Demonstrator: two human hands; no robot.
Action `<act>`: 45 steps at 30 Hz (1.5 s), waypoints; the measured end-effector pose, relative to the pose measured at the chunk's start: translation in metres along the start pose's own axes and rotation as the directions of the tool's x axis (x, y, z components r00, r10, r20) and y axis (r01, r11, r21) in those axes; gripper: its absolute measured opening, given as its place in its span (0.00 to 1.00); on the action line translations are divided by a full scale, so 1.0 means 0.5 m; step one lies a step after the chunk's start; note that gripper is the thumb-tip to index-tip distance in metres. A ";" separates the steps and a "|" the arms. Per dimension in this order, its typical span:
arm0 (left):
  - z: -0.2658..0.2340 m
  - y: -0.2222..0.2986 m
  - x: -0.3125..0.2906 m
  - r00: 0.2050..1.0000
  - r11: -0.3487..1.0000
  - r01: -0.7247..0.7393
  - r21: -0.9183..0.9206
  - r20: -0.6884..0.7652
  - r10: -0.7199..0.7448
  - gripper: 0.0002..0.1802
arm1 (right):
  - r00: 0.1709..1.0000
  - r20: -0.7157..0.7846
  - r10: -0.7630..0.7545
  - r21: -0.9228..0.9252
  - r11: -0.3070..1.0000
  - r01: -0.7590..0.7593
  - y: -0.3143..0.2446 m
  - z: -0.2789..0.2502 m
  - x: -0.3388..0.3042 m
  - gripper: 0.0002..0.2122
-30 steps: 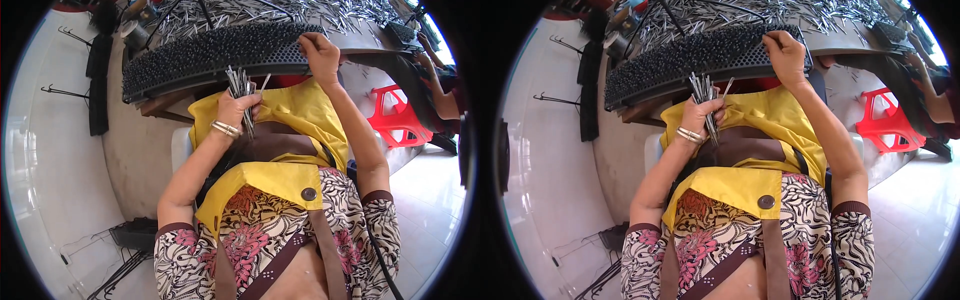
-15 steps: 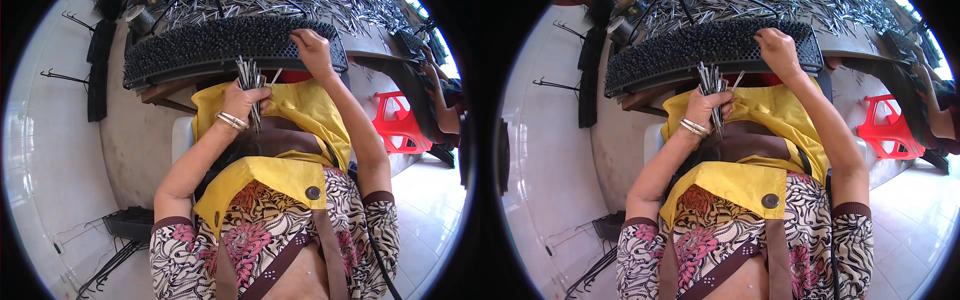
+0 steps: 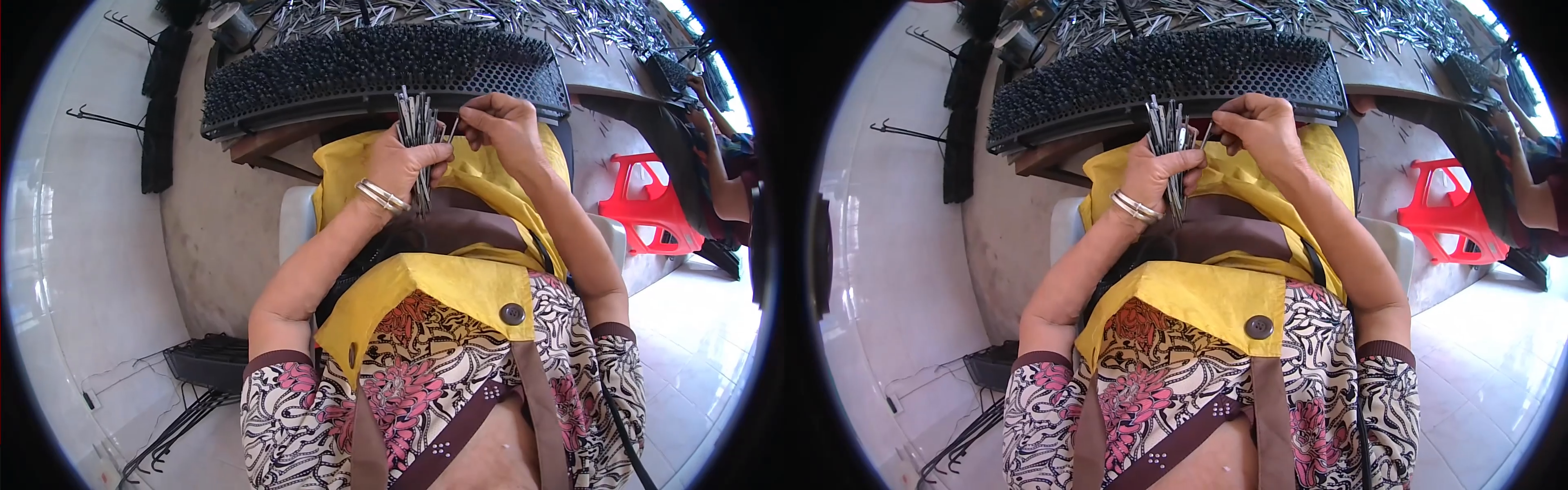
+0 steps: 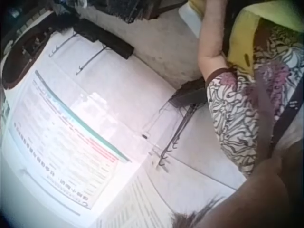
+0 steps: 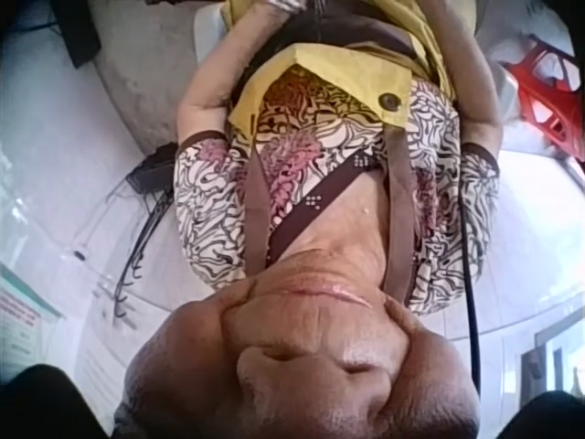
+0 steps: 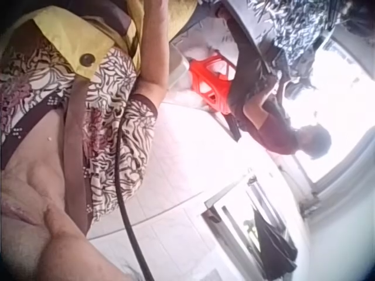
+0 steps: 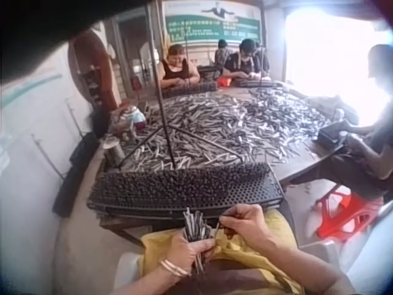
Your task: Sorting and inserting small metal pins into a rubberized grid mat on an assembly table.
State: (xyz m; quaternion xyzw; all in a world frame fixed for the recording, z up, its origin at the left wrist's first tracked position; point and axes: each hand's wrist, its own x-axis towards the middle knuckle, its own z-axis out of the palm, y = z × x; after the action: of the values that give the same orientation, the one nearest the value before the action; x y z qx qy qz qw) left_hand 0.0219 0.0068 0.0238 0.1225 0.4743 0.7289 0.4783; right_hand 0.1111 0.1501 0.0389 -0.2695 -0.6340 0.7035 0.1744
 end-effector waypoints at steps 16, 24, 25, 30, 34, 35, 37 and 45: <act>-0.007 0.001 0.001 0.993 0.994 0.106 0.002 0.060 -0.106 0.12 | 0.769 -0.241 -0.591 -0.460 0.768 0.446 -0.007 -0.028 0.106 0.04; -0.010 -0.006 0.003 0.986 0.993 0.122 0.011 0.110 -0.122 0.12 | 0.508 0.307 -0.805 -0.804 0.066 0.591 0.012 -0.023 0.137 0.04; -0.010 -0.006 0.004 0.986 0.992 0.123 0.011 0.110 -0.123 0.12 | 0.547 0.430 -0.718 -0.850 -0.119 0.512 0.009 -0.021 0.134 0.04; -0.012 0.000 0.000 0.985 0.992 0.126 0.006 0.116 -0.126 0.12 | 0.514 0.178 -0.839 -0.728 0.239 0.643 0.001 0.003 0.082 0.05; -0.012 0.006 -0.002 0.969 0.991 0.130 0.003 0.211 -0.128 0.13 | 0.986 0.111 -0.126 -0.197 0.969 0.146 -0.030 0.009 0.009 0.05; -0.010 0.009 -0.004 0.955 0.989 0.142 0.042 0.257 -0.148 0.13 | 0.984 0.179 0.004 0.011 1.000 -0.006 -0.029 0.005 0.003 0.04; -0.007 0.011 -0.005 0.938 0.985 0.151 0.087 0.300 -0.171 0.14 | 0.987 0.158 0.025 0.040 0.999 -0.031 -0.024 -0.002 -0.002 0.04; -0.009 0.003 0.001 0.978 0.983 0.181 0.026 0.104 -0.183 0.13 | 0.888 -0.292 -0.355 -0.151 0.934 0.323 -0.023 -0.040 0.028 0.05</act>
State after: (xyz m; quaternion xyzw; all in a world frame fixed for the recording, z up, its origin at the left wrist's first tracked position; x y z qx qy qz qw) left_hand 0.0177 0.0044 0.0226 0.1209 0.4633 0.6707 0.5666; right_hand 0.1109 0.1761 0.0468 -0.2714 -0.6692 0.5782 0.3799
